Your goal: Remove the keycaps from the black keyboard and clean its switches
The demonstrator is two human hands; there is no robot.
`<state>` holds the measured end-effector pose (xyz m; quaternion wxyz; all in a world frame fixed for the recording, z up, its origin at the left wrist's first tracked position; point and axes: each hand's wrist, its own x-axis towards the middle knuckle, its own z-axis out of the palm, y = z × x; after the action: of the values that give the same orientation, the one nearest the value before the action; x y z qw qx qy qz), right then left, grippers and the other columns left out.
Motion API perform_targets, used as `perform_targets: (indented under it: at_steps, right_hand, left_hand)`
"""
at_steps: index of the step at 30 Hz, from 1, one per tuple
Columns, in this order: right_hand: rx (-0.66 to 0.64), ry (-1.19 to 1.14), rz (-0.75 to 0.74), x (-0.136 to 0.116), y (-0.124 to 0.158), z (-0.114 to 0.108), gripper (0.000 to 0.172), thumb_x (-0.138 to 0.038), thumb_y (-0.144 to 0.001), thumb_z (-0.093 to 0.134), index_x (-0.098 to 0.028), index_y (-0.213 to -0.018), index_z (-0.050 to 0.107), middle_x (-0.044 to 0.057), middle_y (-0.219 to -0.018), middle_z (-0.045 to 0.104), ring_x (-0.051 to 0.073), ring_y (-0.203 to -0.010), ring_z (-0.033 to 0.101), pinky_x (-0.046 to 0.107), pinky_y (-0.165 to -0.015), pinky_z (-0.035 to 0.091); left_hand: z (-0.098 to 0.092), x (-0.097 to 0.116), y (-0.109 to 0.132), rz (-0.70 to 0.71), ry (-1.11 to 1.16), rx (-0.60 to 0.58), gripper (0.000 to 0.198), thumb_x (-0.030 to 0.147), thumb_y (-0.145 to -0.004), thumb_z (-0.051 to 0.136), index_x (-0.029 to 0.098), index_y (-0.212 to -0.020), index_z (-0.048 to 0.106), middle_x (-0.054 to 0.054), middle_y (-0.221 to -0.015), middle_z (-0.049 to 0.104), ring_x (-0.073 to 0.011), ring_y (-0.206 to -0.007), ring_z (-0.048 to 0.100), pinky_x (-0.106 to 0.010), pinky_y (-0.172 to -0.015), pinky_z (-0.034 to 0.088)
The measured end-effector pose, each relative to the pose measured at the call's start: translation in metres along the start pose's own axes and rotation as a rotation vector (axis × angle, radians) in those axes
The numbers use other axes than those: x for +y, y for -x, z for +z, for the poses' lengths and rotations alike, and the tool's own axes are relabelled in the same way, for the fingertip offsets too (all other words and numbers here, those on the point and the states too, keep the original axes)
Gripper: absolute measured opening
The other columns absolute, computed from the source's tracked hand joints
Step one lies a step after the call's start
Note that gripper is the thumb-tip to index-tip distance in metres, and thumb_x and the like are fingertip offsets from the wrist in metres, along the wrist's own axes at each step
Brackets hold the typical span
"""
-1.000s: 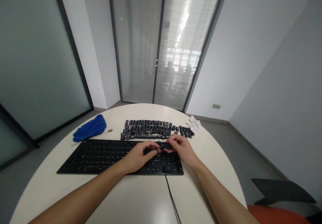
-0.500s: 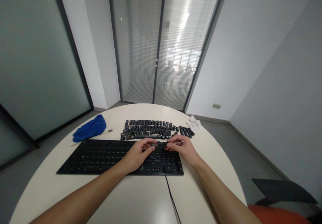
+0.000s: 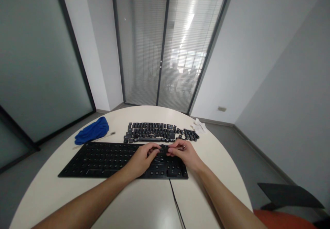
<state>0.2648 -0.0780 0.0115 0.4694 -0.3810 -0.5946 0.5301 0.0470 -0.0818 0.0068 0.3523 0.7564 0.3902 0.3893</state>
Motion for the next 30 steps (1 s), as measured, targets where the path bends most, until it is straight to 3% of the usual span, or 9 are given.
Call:
perform_targets:
  at_steps: [4,8,14,18,20,30]
  right_hand:
    - [0.004,0.004,0.005,-0.001,-0.001,-0.003,0.024,-0.034,-0.073,0.082,-0.017,-0.079,0.066,0.002,-0.072,0.075,0.015,-0.068,0.072,0.023,-0.063,0.054]
    - [0.007,0.000,0.019,-0.002,-0.002,-0.009,0.027,-0.037,-0.071,0.083,-0.017,-0.079,0.066,0.002,-0.070,0.075,0.015,-0.068,0.073,0.022,-0.063,0.055]
    - [0.016,-0.010,0.039,-0.001,-0.003,-0.014,0.029,-0.039,-0.072,0.083,-0.017,-0.081,0.066,0.003,-0.071,0.076,0.016,-0.068,0.074,0.023,-0.063,0.056]
    - [0.021,-0.011,0.050,-0.001,-0.003,-0.013,0.031,-0.040,-0.071,0.083,-0.016,-0.081,0.066,0.003,-0.071,0.075,0.016,-0.068,0.074,0.024,-0.063,0.057]
    - [0.018,-0.012,0.050,-0.001,-0.003,-0.012,0.030,-0.040,-0.072,0.082,-0.016,-0.081,0.065,0.003,-0.072,0.075,0.016,-0.069,0.074,0.023,-0.063,0.056]
    - [0.004,-0.003,-0.003,0.000,0.000,-0.007,0.026,-0.035,-0.071,0.083,-0.018,-0.078,0.065,0.002,-0.074,0.075,0.017,-0.070,0.073,0.025,-0.065,0.055]
  left_hand:
    - [-0.001,0.001,0.000,0.015,0.004,-0.045,0.026,0.033,-0.096,0.046,0.019,-0.105,0.066,-0.004,-0.100,0.068,-0.0205,-0.096,0.060,-0.033,-0.089,0.044]
    - [-0.008,0.003,-0.001,-0.063,0.165,-0.184,0.041,0.043,-0.100,0.033,0.017,-0.107,0.065,-0.003,-0.082,0.063,-0.0174,-0.076,0.056,-0.030,-0.074,0.045]
    - [-0.019,0.003,-0.002,-0.081,0.317,-0.225,0.033,0.039,-0.093,0.047,0.017,-0.111,0.064,-0.003,-0.085,0.064,-0.0176,-0.078,0.057,-0.032,-0.079,0.044]
    - [-0.017,-0.002,-0.001,-0.084,0.383,-0.249,0.036,0.036,-0.090,0.056,0.018,-0.122,0.059,-0.006,-0.101,0.067,-0.0203,-0.092,0.061,-0.034,-0.083,0.045]
    - [-0.015,-0.003,-0.001,-0.081,0.335,-0.240,0.035,0.035,-0.089,0.058,0.018,-0.120,0.060,-0.007,-0.105,0.067,-0.0211,-0.095,0.062,-0.034,-0.083,0.046]
    - [-0.007,0.007,-0.001,-0.108,0.096,-0.121,0.025,0.030,-0.087,0.051,0.016,-0.103,0.064,-0.002,-0.080,0.067,-0.0171,-0.073,0.058,-0.028,-0.070,0.043]
